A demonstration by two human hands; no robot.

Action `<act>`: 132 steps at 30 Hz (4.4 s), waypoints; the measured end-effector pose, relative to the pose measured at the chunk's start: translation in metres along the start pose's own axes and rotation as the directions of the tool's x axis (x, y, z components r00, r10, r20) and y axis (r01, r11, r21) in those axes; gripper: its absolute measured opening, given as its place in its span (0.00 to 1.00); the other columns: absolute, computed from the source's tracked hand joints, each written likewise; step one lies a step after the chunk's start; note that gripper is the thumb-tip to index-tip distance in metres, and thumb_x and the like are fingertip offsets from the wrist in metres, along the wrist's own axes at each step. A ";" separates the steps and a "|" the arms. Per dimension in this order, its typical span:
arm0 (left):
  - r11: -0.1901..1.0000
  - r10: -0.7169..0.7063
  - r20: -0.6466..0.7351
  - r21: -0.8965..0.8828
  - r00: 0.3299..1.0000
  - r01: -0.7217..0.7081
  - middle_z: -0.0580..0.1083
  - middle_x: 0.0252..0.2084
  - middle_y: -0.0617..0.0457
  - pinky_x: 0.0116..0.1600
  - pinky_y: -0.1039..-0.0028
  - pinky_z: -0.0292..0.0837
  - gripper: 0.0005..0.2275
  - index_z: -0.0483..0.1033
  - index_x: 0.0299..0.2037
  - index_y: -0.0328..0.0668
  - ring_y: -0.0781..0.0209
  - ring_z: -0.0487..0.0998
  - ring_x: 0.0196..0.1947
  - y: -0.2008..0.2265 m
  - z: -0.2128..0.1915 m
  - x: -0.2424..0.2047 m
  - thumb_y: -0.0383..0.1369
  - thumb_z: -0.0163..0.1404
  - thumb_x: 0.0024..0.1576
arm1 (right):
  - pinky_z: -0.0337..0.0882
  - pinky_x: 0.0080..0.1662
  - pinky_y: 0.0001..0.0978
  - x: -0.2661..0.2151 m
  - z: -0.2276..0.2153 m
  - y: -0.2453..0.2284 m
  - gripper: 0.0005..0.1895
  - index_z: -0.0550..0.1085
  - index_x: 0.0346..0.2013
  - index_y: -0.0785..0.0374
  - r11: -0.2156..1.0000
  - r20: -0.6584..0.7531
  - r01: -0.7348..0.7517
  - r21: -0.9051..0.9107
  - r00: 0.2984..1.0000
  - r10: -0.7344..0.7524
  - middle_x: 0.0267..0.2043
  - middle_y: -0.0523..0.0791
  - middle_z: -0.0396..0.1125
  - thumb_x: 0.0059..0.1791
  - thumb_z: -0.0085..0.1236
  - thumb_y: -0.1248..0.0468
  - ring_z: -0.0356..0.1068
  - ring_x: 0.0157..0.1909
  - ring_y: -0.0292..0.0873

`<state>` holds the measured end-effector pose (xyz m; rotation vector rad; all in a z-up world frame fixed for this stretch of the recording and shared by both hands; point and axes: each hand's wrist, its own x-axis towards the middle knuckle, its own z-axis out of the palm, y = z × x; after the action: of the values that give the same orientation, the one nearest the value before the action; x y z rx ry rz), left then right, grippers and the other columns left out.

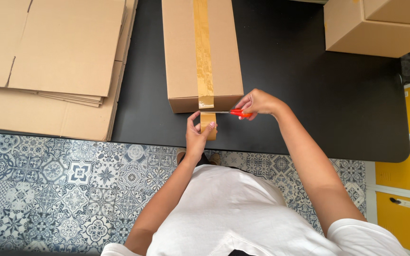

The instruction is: The person folds a flat cardboard box into shape, applies tape to the bottom seam, cuts the tape with scissors, and then stacks the finished box onto a pile of other boxes.

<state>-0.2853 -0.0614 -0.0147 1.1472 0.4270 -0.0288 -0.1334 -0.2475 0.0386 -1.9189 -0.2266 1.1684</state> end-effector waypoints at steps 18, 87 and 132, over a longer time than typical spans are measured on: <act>0.702 -0.341 0.125 0.693 0.932 0.165 0.76 0.38 0.53 0.44 0.74 0.73 0.26 0.62 0.55 0.52 0.62 0.75 0.42 -0.047 0.020 0.027 0.43 0.55 0.46 | 0.74 0.40 0.38 -0.021 0.082 0.205 0.24 0.59 0.53 0.73 0.899 -0.262 0.012 0.438 0.958 0.115 0.39 0.57 0.65 0.43 0.48 0.75 0.69 0.41 0.48; -0.277 0.617 0.731 0.549 0.292 -0.788 0.75 0.44 0.60 0.53 0.79 0.67 0.08 0.74 0.43 0.49 0.69 0.74 0.46 0.060 -0.041 0.086 0.32 0.45 0.56 | 0.64 0.41 0.35 0.046 0.084 -0.016 0.10 0.71 0.32 0.61 0.414 -0.321 0.399 -0.818 0.280 -0.905 0.39 0.42 0.66 0.38 0.62 0.67 0.65 0.42 0.45; 0.963 -0.245 0.176 -0.068 0.953 0.260 0.63 0.57 0.55 0.52 0.70 0.68 0.27 0.55 0.62 0.52 0.58 0.67 0.52 0.074 -0.190 0.136 0.34 0.48 0.50 | 0.23 0.56 0.71 0.073 0.089 -0.032 0.53 0.36 0.65 0.60 0.702 -0.559 0.203 0.683 0.763 0.323 0.66 0.62 0.30 0.42 0.52 0.37 0.25 0.67 0.66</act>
<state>-0.2023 0.1644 -0.0605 0.9862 0.4201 -0.3245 -0.1558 -0.1370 -0.0021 -1.4766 0.6195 0.4217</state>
